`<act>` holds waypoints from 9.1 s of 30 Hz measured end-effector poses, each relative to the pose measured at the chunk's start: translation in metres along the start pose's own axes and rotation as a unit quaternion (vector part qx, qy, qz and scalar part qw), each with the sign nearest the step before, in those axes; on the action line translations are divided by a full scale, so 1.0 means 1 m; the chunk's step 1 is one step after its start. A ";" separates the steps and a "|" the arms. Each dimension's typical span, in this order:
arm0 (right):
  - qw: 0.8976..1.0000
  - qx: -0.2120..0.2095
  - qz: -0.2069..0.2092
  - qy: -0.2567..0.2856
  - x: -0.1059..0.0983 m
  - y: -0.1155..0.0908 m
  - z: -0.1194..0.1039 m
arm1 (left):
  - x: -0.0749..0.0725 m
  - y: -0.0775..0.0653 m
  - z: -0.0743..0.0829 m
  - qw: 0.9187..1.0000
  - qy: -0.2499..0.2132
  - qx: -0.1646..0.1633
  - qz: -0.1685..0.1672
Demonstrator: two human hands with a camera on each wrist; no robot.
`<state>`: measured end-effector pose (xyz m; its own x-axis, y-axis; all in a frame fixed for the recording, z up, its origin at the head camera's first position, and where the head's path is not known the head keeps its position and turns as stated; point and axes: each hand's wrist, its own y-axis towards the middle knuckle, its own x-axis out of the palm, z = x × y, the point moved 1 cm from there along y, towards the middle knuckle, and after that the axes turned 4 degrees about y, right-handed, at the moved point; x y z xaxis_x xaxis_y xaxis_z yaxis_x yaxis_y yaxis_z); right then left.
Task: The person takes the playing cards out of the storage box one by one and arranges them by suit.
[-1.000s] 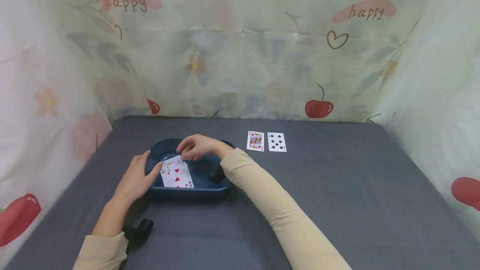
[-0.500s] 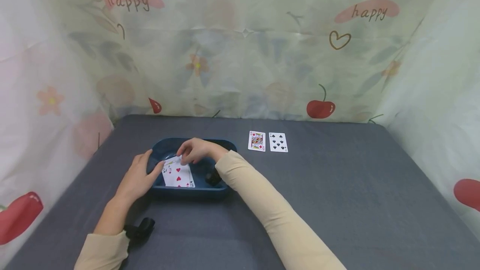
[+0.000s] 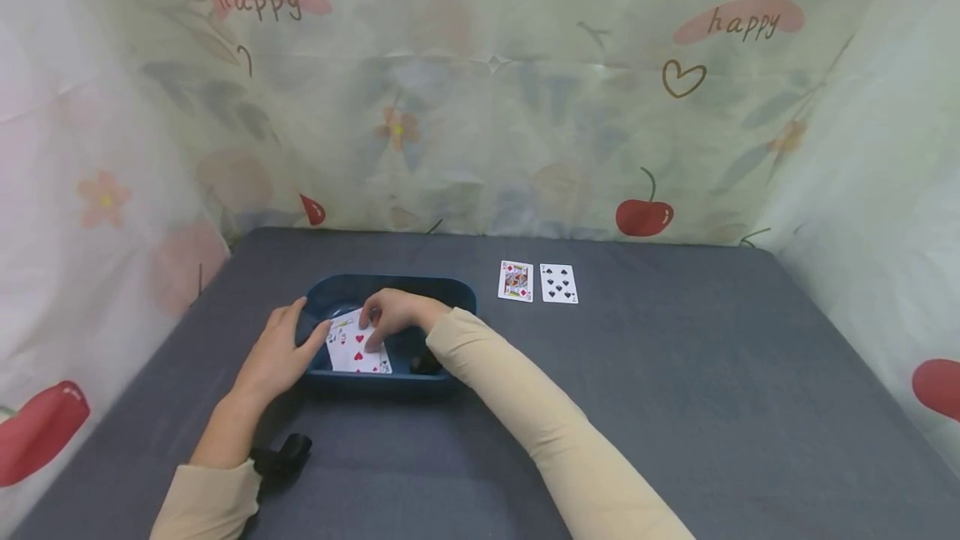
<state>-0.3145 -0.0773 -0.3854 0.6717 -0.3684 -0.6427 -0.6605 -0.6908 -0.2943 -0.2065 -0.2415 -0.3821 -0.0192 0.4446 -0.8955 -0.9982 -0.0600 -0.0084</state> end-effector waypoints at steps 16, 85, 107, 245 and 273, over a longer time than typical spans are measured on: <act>0.999 0.023 0.009 -0.037 0.002 -0.001 0.002 | 0.000 0.000 0.001 1.000 -0.002 0.000 0.004; 0.937 0.012 0.219 0.273 -0.112 -0.140 0.106 | -0.001 -0.001 -0.005 0.999 -0.050 0.010 -0.008; 0.882 0.122 0.341 0.303 -0.146 -0.190 0.205 | 0.002 0.002 -0.008 0.999 -0.041 0.012 0.002; 0.984 -0.032 0.045 0.171 -0.037 -0.017 0.001 | -0.001 0.001 -0.004 0.999 -0.037 0.009 -0.014; 0.996 0.010 0.013 0.083 -0.005 0.007 0.000 | -0.001 0.002 -0.004 0.999 -0.039 0.011 -0.014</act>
<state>-0.3225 -0.0802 -0.3836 0.6996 -0.4855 -0.5242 -0.6838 -0.6678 -0.2941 -0.2079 -0.2454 -0.3830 0.0051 0.5138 -0.8579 -0.9993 -0.0281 -0.0228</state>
